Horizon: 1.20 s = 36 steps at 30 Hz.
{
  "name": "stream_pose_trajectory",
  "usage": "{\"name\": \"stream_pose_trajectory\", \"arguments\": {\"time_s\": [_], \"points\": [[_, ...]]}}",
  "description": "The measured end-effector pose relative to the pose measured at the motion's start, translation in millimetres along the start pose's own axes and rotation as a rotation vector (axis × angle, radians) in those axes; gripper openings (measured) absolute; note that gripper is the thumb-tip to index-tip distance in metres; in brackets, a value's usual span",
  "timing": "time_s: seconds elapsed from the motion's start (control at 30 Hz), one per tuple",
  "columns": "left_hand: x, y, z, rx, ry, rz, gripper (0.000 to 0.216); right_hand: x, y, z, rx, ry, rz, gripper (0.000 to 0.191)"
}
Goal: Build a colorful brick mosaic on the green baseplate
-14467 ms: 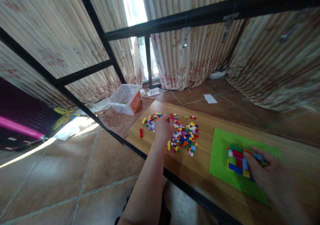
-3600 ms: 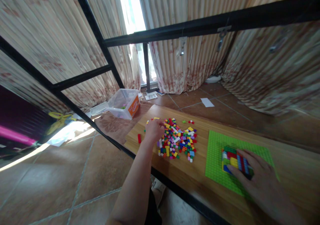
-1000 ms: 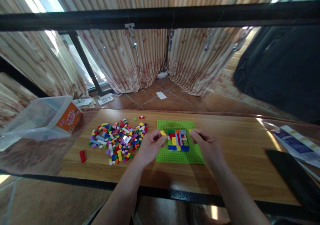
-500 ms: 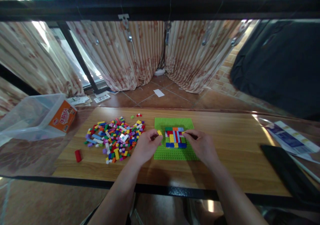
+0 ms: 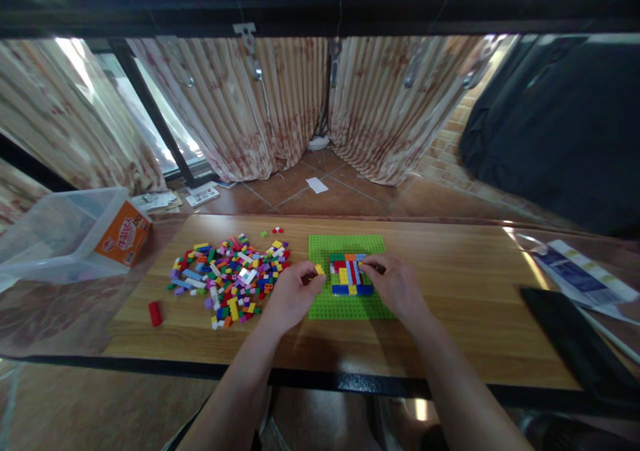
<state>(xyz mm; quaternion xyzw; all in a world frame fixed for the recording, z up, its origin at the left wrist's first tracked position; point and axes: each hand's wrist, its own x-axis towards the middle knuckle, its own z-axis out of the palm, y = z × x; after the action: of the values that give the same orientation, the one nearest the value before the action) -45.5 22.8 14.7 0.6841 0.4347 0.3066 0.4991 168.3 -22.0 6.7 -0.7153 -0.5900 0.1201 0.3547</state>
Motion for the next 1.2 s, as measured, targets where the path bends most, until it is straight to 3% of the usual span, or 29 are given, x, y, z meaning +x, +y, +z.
{"name": "stream_pose_trajectory", "arguments": {"time_s": [0.2,0.63,0.87,1.0,1.2], "points": [[-0.9,1.4,1.8,-0.016,-0.002,0.002,0.017,2.4,3.0,5.5,0.059,0.023,-0.028,0.019],[-3.6,5.8,5.6,0.057,0.006,0.01,0.015,1.8,-4.2,2.3,0.062,0.036,0.09,0.02],[-3.9,5.4,6.2,0.113,0.001,0.026,0.017,8.5,2.4,3.5,0.095,0.098,0.185,0.042],[-3.4,3.2,7.1,0.145,0.0,0.027,0.016,13.3,7.1,11.2,0.12,0.068,0.253,0.057],[-3.0,4.0,7.7,0.198,0.005,0.038,0.018,14.8,9.7,17.8,0.193,0.037,0.263,0.053]]}}
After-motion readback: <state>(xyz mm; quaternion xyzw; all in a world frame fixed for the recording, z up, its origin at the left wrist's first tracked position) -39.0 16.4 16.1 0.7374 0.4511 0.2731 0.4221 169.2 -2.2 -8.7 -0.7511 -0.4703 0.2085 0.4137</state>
